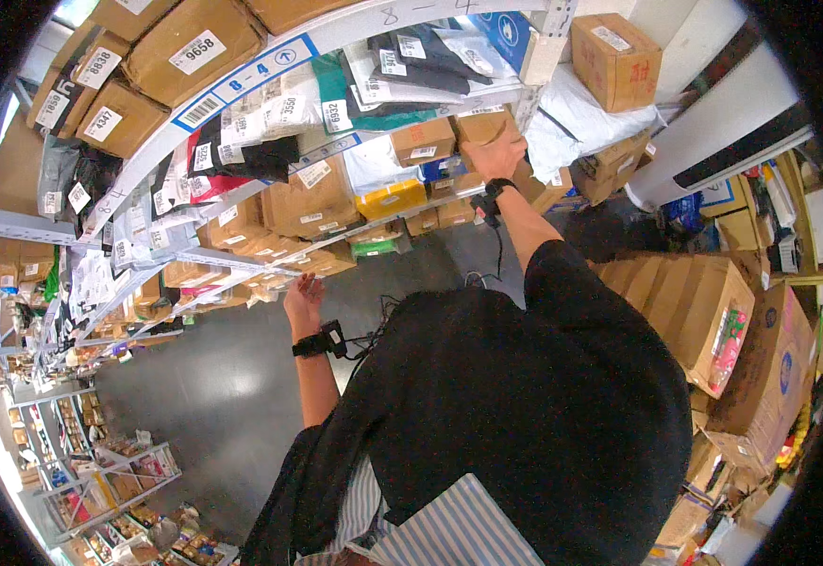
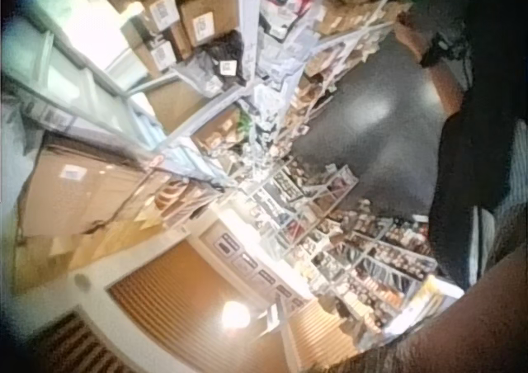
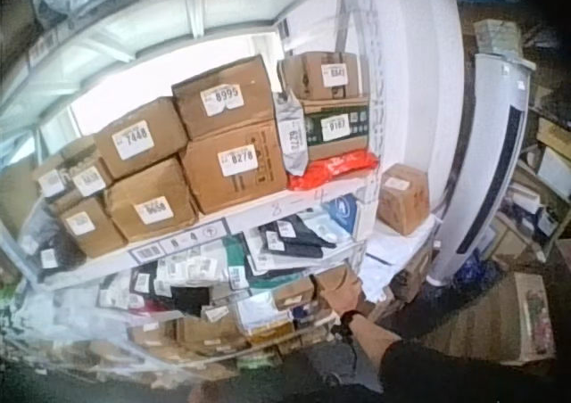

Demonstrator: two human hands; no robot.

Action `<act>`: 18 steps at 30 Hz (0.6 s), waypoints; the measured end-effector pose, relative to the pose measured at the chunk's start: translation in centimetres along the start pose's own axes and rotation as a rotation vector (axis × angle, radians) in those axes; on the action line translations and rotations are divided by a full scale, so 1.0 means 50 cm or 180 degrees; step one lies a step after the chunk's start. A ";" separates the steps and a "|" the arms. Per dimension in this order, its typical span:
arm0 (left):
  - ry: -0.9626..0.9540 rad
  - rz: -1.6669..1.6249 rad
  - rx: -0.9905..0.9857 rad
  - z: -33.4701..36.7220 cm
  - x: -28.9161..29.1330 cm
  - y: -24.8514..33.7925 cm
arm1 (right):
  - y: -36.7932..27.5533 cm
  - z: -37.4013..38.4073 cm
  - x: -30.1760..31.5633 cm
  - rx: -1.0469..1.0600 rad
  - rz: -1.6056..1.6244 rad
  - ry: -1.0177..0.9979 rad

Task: The person picks up and places various packages, boxes, and envelopes on shelves, using a handheld scanner to check barcodes.

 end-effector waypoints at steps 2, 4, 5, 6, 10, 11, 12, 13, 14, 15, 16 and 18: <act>0.0078 0.0007 0.0015 -0.007 0.009 -0.003 | -0.012 0.007 -0.005 -0.0008 0.0060 0.0103; 0.0147 -0.0017 0.0023 -0.012 0.012 0.001 | -0.014 0.021 -0.019 -0.0015 0.0122 0.0197; 0.0208 -0.0011 0.0046 -0.013 0.016 0.002 | -0.005 0.035 -0.033 0.0132 -0.0040 0.0162; 0.0213 -0.0031 0.0036 -0.014 0.015 0.002 | 0.006 0.042 -0.047 0.0279 -0.0203 0.0126; 0.0119 -0.0031 -0.0129 0.001 0.055 -0.026 | 0.021 0.004 -0.092 -0.0320 0.0511 0.0064; 0.0062 -0.0040 -0.0149 -0.006 0.058 -0.029 | 0.019 -0.017 -0.102 -0.0180 0.0556 0.0098; 0.0076 -0.0066 -0.0162 -0.012 0.064 -0.031 | 0.016 -0.038 -0.112 -0.0041 0.0599 0.0131; 0.0205 -0.0145 -0.0090 -0.026 0.059 -0.027 | 0.021 -0.031 -0.124 -0.0017 0.0720 0.0110; 0.0332 -0.0220 -0.0018 -0.037 0.056 -0.023 | 0.027 -0.025 -0.134 0.0002 0.0842 0.0091; 0.0226 -0.0156 0.0011 -0.043 0.027 -0.010 | 0.100 0.029 -0.164 0.0031 0.1052 -0.0147; 0.0175 -0.0189 0.0013 -0.044 0.016 -0.001 | 0.141 0.055 -0.183 0.0079 0.1269 -0.0436; 0.0405 -0.0419 -0.0014 -0.049 0.096 -0.024 | -0.029 -0.002 -0.125 -0.0050 0.0575 -0.1104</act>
Point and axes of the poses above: each hand's wrist, its own z-axis towards the middle knuckle, its own x-axis out of the back of the hand, y = z × x, the point moved 5 cm from there along z, towards the middle knuckle, and after that the axes turned 9 degrees about x, right-handed, at the moved point
